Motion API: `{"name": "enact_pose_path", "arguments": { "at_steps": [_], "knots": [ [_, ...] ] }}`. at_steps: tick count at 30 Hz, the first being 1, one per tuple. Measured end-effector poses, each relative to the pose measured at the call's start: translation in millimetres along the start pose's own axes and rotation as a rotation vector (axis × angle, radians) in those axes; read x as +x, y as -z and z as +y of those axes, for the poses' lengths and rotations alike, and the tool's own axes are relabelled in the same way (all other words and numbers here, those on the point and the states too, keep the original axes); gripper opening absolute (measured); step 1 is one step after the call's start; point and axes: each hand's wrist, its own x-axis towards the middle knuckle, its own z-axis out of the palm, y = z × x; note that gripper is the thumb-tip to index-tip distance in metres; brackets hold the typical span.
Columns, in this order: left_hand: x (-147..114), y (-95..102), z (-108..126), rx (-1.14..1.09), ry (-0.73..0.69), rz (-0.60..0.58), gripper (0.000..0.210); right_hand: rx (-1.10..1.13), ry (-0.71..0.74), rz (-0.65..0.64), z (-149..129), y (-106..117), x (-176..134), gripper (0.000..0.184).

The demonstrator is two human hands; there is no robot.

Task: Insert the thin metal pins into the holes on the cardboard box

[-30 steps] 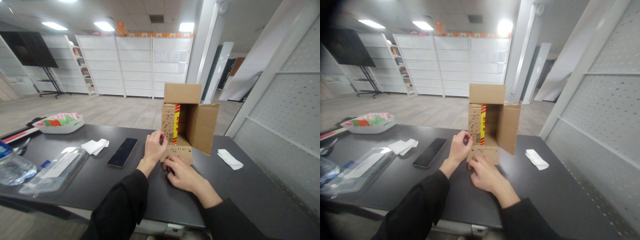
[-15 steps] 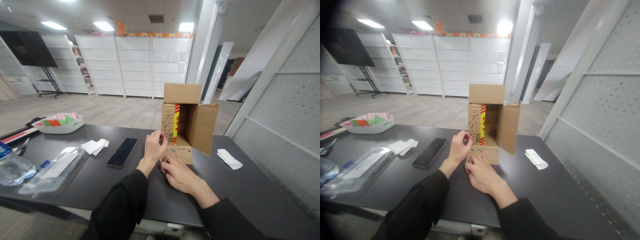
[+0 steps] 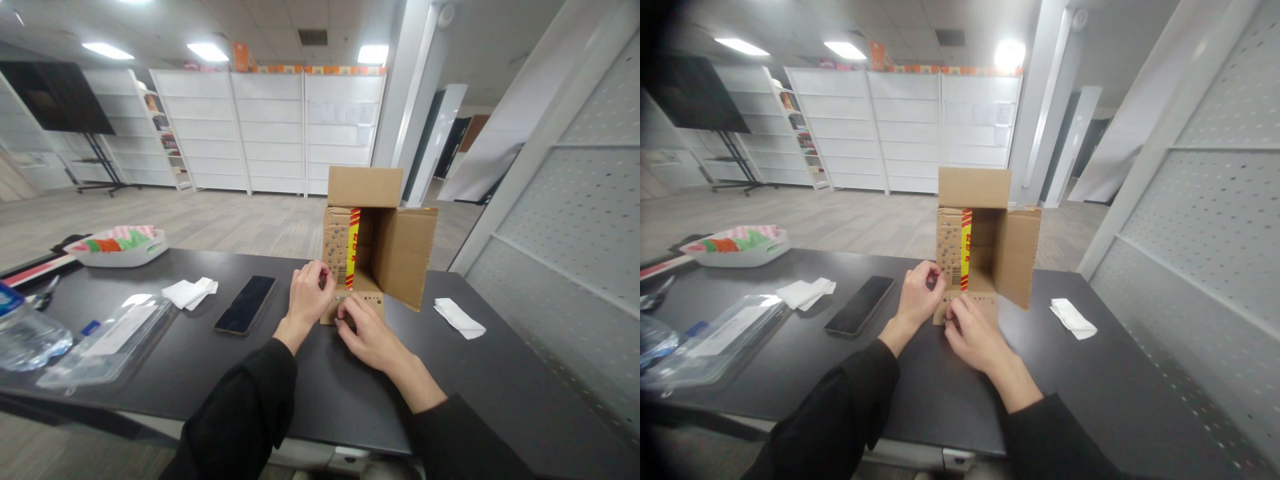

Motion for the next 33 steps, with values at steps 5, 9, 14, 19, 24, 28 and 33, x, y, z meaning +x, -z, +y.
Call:
{"name": "enact_pose_path", "arguments": {
  "at_steps": [5, 9, 14, 19, 24, 28, 33],
  "knots": [
    [0.6, 1.3, 1.5, 0.009, 0.004, -0.013, 0.007, 0.042, -0.044, 0.161, 14.6, 1.7, 1.7, 0.007],
    [0.7, 1.4, 1.9, 0.01, -0.005, -0.009, 0.006, 0.064, -0.125, 0.281, 20.9, 2.8, 2.3, 0.005],
    [0.1, 1.0, 0.8, 0.003, -0.01, -0.004, 0.006, 0.074, -0.166, 0.374, 26.1, 4.3, 2.8, 0.016],
    [-0.3, 0.5, -0.5, 0.002, -0.005, -0.007, 0.006, 0.057, -0.215, 0.422, 30.9, 4.8, 2.8, 0.012],
    [-0.3, 0.7, 0.4, 0.0, 0.005, -0.016, 0.006, 0.076, -0.246, 0.453, 33.6, 5.2, 2.6, 0.013],
    [0.2, 2.2, 2.0, 0.002, 0.01, -0.017, 0.006, 0.082, -0.253, 0.469, 33.9, 5.7, 3.0, 0.013],
    [0.6, 2.2, 1.8, 0.005, 0.002, -0.02, 0.006, 0.077, -0.245, 0.464, 33.9, 5.6, 2.7, 0.013]
  ]
}}
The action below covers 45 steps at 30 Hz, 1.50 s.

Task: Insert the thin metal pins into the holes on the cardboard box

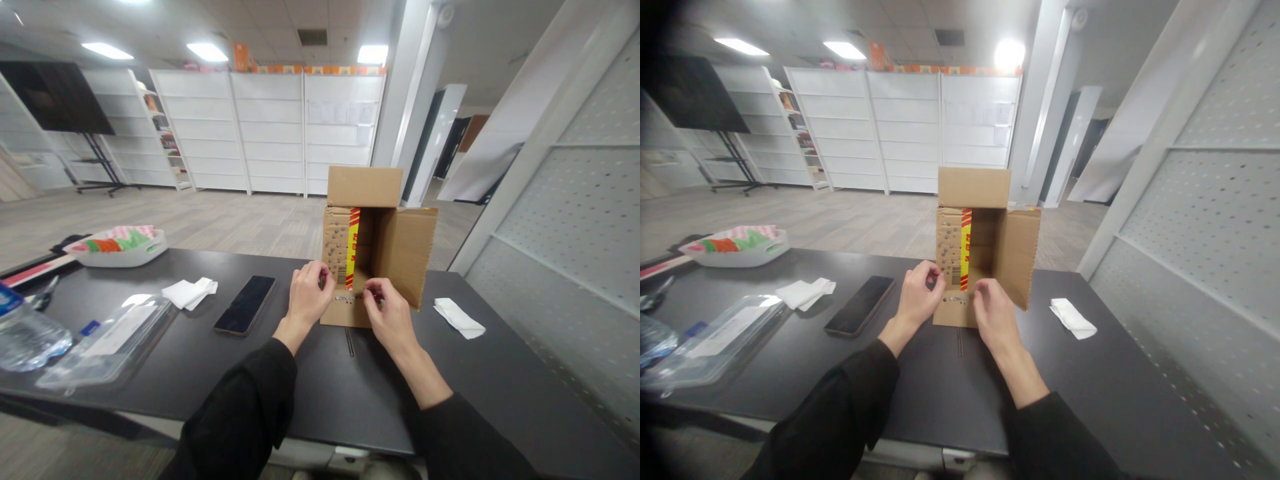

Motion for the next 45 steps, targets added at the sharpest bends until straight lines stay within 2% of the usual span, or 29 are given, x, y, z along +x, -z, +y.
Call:
{"name": "enact_pose_path", "arguments": {
  "at_steps": [9, 21, 27, 39, 45],
  "knots": [
    [-1.1, -1.4, -1.6, 0.005, -0.002, 0.0, 0.006, -0.054, 0.073, -0.041, 0.5, 0.7, 1.1, 0.011],
    [-0.7, -0.7, -0.8, -0.001, 0.001, 0.009, 0.006, -0.064, 0.132, -0.102, -7.6, 2.3, -0.2, 0.021],
    [-1.0, -0.8, -1.3, -0.004, -0.005, 0.013, 0.006, -0.104, 0.09, -0.13, -2.5, 1.0, 0.3, 0.024],
    [0.2, -1.7, -1.8, 0.009, 0.006, 0.008, 0.006, -0.243, -0.118, -0.156, -3.1, 0.8, -0.9, 0.022],
    [-0.4, -2.5, -2.7, 0.0, -0.006, 0.01, 0.006, -0.354, -0.146, -0.185, -2.8, -2.0, 2.1, 0.018]
  ]
}}
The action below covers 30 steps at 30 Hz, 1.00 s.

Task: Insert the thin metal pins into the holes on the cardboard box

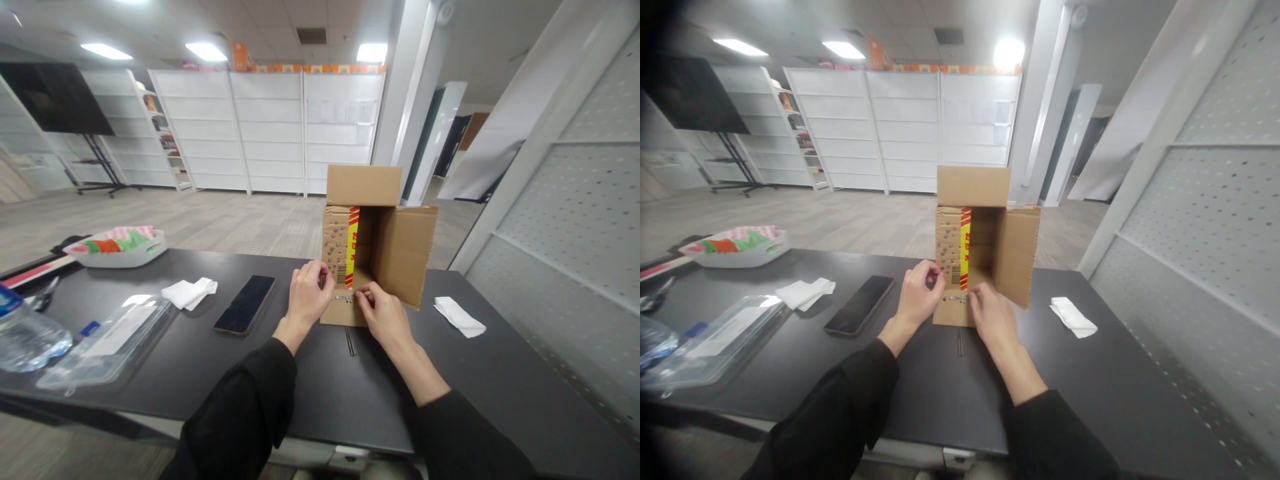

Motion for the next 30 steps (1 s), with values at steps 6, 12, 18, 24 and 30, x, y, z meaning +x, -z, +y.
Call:
{"name": "enact_pose_path", "arguments": {
  "at_steps": [6, 12, 18, 24, 30],
  "knots": [
    [-0.1, -0.3, -1.3, -0.006, -0.007, 0.006, 0.006, -0.063, -0.025, -0.037, -3.0, 0.4, 1.0, 0.014],
    [-0.4, 0.2, -1.0, 0.003, 0.006, -0.011, 0.005, -0.041, -0.033, -0.034, -4.5, 3.3, -0.6, 0.017],
    [-1.7, 0.3, -3.0, 0.019, 0.036, -0.033, 0.004, -0.031, -0.047, -0.034, -1.9, 2.5, -3.0, 0.02],
    [-2.7, 0.3, -6.9, 0.031, 0.054, -0.049, 0.004, -0.026, 0.018, -0.042, 0.9, -1.7, -7.4, 0.02],
    [-4.1, 0.3, -11.4, 0.036, 0.1, -0.069, 0.004, -0.077, -0.003, -0.071, 2.5, -3.0, -8.8, 0.02]
  ]
}}
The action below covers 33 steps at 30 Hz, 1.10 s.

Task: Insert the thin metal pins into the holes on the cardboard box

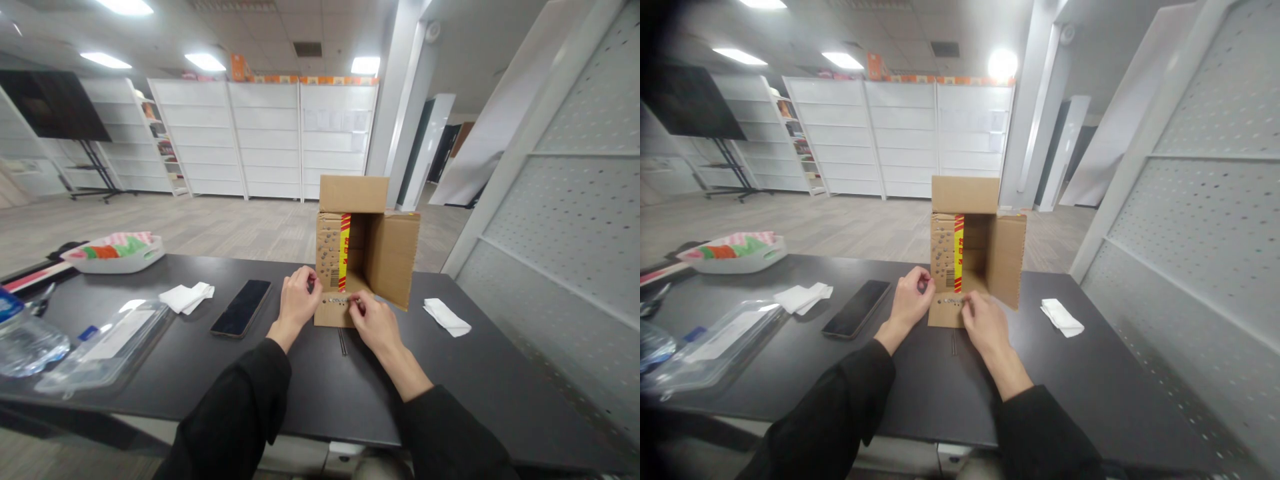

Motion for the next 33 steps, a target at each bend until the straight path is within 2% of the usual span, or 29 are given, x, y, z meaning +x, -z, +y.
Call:
{"name": "enact_pose_path", "arguments": {
  "at_steps": [10, 17, 25, 33],
  "knots": [
    [-2.9, -2.3, -14.4, -0.042, 0.091, 0.012, 0.006, 0.057, 0.014, 0.046, 4.5, -0.1, -3.8, 0.019],
    [-8.2, -3.4, -25.9, 0.031, 0.159, -0.031, 0.004, 0.156, 0.137, 0.046, 6.9, -1.2, -9.6, 0.017],
    [-10.1, -0.5, -22.3, 0.155, 0.188, -0.106, 0.003, 0.243, 0.329, -0.026, 4.8, -1.2, -23.1, 0.015],
    [-10.5, 2.0, -16.9, 0.214, 0.216, -0.176, 0.005, 0.153, 0.336, -0.109, -0.6, -1.1, -32.2, 0.014]
  ]
}}
